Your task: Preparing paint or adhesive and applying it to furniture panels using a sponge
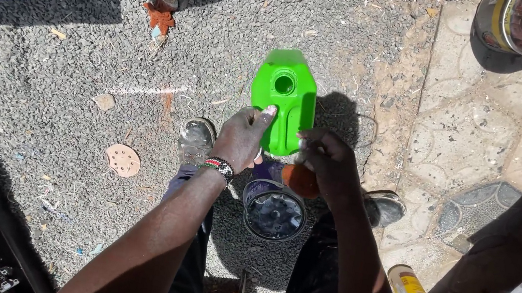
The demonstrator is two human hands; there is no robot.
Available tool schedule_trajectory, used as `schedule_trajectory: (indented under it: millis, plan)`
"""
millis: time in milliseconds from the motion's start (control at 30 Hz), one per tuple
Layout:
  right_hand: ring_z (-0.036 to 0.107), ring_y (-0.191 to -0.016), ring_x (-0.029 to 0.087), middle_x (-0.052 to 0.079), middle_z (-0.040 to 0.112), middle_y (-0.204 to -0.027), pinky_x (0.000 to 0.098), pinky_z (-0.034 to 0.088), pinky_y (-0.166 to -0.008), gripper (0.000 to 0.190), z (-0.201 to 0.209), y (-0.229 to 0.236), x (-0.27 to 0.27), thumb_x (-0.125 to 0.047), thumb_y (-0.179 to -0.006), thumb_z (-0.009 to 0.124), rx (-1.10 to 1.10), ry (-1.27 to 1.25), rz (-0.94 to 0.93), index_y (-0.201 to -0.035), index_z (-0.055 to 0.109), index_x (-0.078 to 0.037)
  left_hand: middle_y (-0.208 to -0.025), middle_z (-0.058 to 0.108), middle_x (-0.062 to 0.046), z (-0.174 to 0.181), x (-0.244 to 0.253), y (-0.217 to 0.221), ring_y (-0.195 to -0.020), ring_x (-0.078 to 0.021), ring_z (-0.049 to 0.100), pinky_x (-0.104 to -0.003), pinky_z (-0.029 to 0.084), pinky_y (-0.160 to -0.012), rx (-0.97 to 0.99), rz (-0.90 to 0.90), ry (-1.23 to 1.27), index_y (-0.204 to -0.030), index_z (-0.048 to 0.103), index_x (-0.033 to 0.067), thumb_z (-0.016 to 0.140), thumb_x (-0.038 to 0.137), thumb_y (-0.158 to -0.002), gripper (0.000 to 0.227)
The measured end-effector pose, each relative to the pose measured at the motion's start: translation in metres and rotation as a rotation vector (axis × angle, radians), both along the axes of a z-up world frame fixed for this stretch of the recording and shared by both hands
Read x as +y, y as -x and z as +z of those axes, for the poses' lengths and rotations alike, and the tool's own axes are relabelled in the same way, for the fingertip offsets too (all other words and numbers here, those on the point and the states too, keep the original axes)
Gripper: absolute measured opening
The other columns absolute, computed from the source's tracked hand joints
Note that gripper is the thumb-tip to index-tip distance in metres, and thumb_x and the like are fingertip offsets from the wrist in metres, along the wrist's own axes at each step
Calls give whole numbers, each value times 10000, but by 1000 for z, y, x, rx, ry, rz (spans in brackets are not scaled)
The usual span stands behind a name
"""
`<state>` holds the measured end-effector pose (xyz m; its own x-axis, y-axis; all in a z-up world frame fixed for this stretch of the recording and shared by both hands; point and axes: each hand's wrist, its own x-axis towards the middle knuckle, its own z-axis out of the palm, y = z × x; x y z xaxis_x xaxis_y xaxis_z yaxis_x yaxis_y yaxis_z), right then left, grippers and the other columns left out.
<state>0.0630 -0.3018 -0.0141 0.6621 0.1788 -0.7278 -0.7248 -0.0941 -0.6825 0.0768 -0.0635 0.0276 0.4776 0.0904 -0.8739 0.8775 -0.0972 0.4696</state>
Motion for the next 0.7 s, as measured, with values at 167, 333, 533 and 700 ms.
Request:
schedule_trajectory:
  millis: [167,333,533,700]
  plan:
    - [801,-910,313,146,850,-1026,512,625,-875,412,56,-27,47,-361,-1066,867,-152,272,357,-1407,820,-133,-956,750,-222,-52,-10,1,-692,-266,830,-352,750,-537,-124,-19,127,-1435,691,-5,473,612,-1252,679]
    - [854,-1065,413,102,879,-1070,570,644,-966,233,22,-36,45,-392,-1098,776,-173,523,403,-1183,824,-181,-1077,779,-246,-14,-6,-19,-691,-253,826,-307,738,-508,-111,-105,129,-1500,706,58,621,553,-1194,588]
    - [871,-867,209,-24,869,-902,438,663,-900,268,3,-82,55,-480,-1079,787,-243,553,267,-1141,861,-231,-904,758,-79,-48,7,-34,-628,-145,770,-304,680,-540,-281,80,-156,-1173,888,84,811,170,-1074,152]
    - [843,-1046,423,109,844,-857,557,636,-914,237,16,-106,64,-325,-1044,673,-321,569,491,-981,845,-175,-856,845,-99,-62,5,-49,-566,-153,781,-275,675,-471,-193,264,-52,-1093,855,50,864,210,-1042,168]
